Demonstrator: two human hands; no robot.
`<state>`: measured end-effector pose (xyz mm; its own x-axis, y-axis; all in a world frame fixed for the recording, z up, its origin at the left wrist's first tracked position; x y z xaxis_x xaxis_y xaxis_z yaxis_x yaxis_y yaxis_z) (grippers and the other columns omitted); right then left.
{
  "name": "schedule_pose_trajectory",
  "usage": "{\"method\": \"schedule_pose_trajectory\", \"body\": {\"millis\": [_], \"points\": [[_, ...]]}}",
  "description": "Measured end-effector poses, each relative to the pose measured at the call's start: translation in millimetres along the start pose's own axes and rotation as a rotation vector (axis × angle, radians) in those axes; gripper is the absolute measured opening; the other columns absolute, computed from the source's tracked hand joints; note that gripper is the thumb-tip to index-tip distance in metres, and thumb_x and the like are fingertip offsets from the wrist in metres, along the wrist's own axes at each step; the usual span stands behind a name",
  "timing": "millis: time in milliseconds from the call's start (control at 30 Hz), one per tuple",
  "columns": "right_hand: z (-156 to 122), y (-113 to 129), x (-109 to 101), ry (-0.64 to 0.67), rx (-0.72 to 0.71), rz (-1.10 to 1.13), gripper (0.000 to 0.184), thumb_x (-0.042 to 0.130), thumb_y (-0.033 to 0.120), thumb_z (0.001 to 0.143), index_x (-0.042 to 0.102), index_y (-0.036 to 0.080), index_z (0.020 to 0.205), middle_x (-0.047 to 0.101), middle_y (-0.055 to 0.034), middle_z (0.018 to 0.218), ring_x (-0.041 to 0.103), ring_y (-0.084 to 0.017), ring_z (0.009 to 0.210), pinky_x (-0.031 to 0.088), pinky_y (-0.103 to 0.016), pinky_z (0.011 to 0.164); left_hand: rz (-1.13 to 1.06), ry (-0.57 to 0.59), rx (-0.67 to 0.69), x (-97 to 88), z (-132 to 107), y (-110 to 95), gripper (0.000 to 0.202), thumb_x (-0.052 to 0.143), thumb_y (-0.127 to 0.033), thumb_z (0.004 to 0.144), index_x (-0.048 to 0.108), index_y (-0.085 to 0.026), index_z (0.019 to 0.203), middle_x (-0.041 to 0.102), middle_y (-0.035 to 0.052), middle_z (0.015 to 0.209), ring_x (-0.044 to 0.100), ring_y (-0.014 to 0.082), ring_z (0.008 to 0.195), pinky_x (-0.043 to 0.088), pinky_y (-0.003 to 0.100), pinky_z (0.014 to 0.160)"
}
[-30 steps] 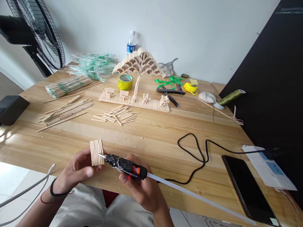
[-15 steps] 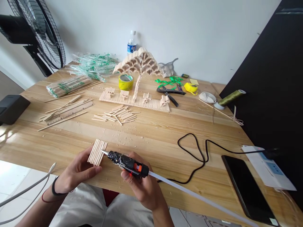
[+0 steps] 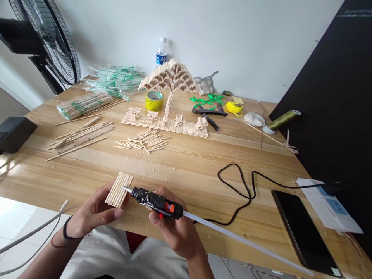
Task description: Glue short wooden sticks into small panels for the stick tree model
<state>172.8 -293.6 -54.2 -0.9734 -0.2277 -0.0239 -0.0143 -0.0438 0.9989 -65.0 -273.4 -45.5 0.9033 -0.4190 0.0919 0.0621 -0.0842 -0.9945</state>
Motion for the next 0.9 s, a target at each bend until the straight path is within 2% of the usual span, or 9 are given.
{"method": "schedule_pose_trajectory", "body": {"millis": [133, 267, 400, 567, 633, 700, 800, 900], "points": [[3, 4, -1, 0.025, -0.05, 0.009, 0.034, 0.065, 0.056, 0.1, 0.069, 0.023, 0.094, 0.066, -0.0085, 0.091, 0.061, -0.023, 0.077, 0.055, -0.035, 0.068, 0.004, -0.02, -0.018, 0.7, 1, 1, 0.03, 0.081, -0.037, 0.089, 0.072, -0.022, 0.114, 0.064, 0.0029, 0.089, 0.059, 0.0186, 0.083, 0.049, 0.027, 0.077], [6, 6, -1, 0.031, -0.065, -0.02, 0.032, 0.064, 0.054, 0.102, 0.067, 0.023, 0.095, 0.064, -0.0081, 0.092, 0.059, -0.021, 0.077, 0.052, -0.033, 0.068, 0.018, 0.019, -0.001, 3.1, 2, -3, 0.029, 0.082, -0.037, 0.089, 0.073, -0.021, 0.111, 0.064, 0.0037, 0.091, 0.058, 0.0186, 0.084, 0.049, 0.027, 0.076], [2, 0, 0, -0.002, -0.02, -0.024, 0.036, 0.066, 0.059, 0.099, 0.069, 0.023, 0.102, 0.067, -0.009, 0.093, 0.063, -0.024, 0.083, 0.057, -0.037, 0.077, -0.001, 0.053, 0.022, 4.3, 1, -5, 0.027, 0.082, -0.038, 0.089, 0.075, -0.021, 0.109, 0.063, 0.0035, 0.09, 0.057, 0.0181, 0.083, 0.048, 0.026, 0.075], [-4, -6, 0, -0.075, 0.043, 0.03, 0.043, 0.072, 0.061, 0.095, 0.07, 0.023, 0.116, 0.07, -0.0094, 0.099, 0.067, -0.026, 0.09, 0.058, -0.039, 0.084, -0.056, -0.006, -0.008, 0.5, -2, 1, 0.043, 0.089, -0.036, 0.082, 0.075, -0.026, 0.121, 0.069, 0.0044, 0.094, 0.063, 0.0211, 0.088, 0.051, 0.029, 0.081], [-4, -4, 0, -0.063, 0.051, 0.037, 0.041, 0.073, 0.06, 0.095, 0.071, 0.023, 0.111, 0.069, -0.0085, 0.096, 0.065, -0.025, 0.086, 0.057, -0.037, 0.081, -0.039, -0.01, 0.016, -0.1, -2, 0, 0.037, 0.089, -0.039, 0.082, 0.078, -0.025, 0.115, 0.07, 0.0067, 0.098, 0.064, 0.0261, 0.099, 0.051, 0.034, 0.089], [-3, 0, 0, -0.033, 0.036, 0.027, 0.038, 0.071, 0.059, 0.096, 0.071, 0.022, 0.101, 0.066, -0.0078, 0.094, 0.063, -0.024, 0.084, 0.055, -0.035, 0.077, -0.011, -0.009, 0.06, 0.0, 0, -3, 0.036, 0.088, -0.043, 0.082, 0.08, -0.024, 0.111, 0.069, 0.0108, 0.114, 0.059, 0.0334, 0.119, 0.047, 0.04, 0.102], [-2, 3, 1, 0.005, 0.018, 0.038, 0.035, 0.069, 0.057, 0.098, 0.07, 0.022, 0.093, 0.063, -0.0063, 0.091, 0.06, -0.022, 0.081, 0.054, -0.033, 0.074, 0.021, 0.039, 0.12, 1.8, 5, -9, 0.041, 0.085, -0.048, 0.084, 0.079, -0.023, 0.115, 0.056, 0.0147, 0.144, 0.04, 0.0411, 0.143, 0.039, 0.046, 0.114], [-1, 2, 1, -0.003, 0.035, 0.064, 0.034, 0.07, 0.057, 0.098, 0.07, 0.023, 0.097, 0.064, -0.0062, 0.091, 0.061, -0.023, 0.083, 0.055, -0.035, 0.077, 0.042, 0.089, 0.158, 2.5, 9, -11, 0.047, 0.083, -0.049, 0.085, 0.076, -0.024, 0.124, 0.048, 0.015, 0.153, 0.026, 0.0425, 0.151, 0.035, 0.048, 0.117]]}}
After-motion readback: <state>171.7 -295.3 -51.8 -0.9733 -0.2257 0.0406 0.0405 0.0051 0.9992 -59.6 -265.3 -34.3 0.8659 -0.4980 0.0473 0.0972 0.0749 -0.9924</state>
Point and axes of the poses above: each hand's wrist, its own z-axis towards the middle knuckle, its own x-axis out of the palm, y = z × x, the point moved 3 cm from there along z, towards the middle knuckle
